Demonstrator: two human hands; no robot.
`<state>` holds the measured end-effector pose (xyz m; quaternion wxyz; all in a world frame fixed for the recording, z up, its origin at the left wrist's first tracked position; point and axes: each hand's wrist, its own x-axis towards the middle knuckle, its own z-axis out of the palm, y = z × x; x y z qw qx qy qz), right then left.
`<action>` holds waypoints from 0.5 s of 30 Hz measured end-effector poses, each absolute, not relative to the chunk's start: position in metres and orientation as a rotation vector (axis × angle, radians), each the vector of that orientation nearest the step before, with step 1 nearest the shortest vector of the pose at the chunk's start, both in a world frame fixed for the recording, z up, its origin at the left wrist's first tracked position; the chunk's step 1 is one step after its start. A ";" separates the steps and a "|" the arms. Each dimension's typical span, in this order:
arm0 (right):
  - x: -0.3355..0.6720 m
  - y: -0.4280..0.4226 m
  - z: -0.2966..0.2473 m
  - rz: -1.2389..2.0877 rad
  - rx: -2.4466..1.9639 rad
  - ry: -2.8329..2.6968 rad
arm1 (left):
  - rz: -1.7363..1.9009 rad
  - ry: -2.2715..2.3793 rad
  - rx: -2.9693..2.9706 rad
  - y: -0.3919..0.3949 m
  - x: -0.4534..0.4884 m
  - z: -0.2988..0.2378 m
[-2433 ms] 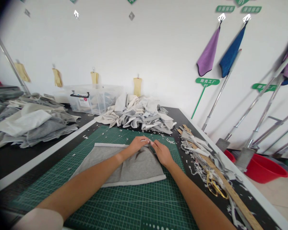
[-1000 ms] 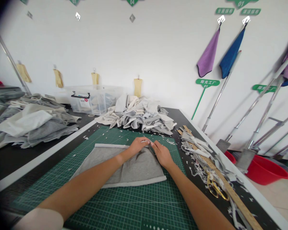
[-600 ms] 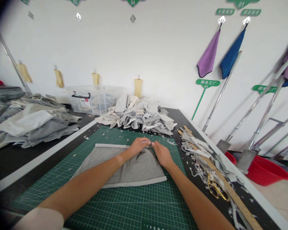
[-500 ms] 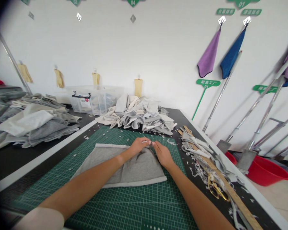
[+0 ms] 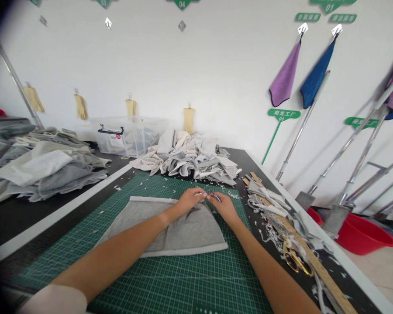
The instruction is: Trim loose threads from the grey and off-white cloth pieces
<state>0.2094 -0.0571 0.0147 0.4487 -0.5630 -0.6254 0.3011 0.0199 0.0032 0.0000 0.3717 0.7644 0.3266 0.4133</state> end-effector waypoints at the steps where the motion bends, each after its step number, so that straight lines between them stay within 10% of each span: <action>1: 0.210 -0.057 0.014 0.728 -1.389 -1.565 | 1.056 0.840 1.972 0.002 0.020 0.000; 15: 0.219 -0.052 0.026 0.851 -1.313 -1.317 | 0.882 1.365 2.543 -0.021 0.001 0.048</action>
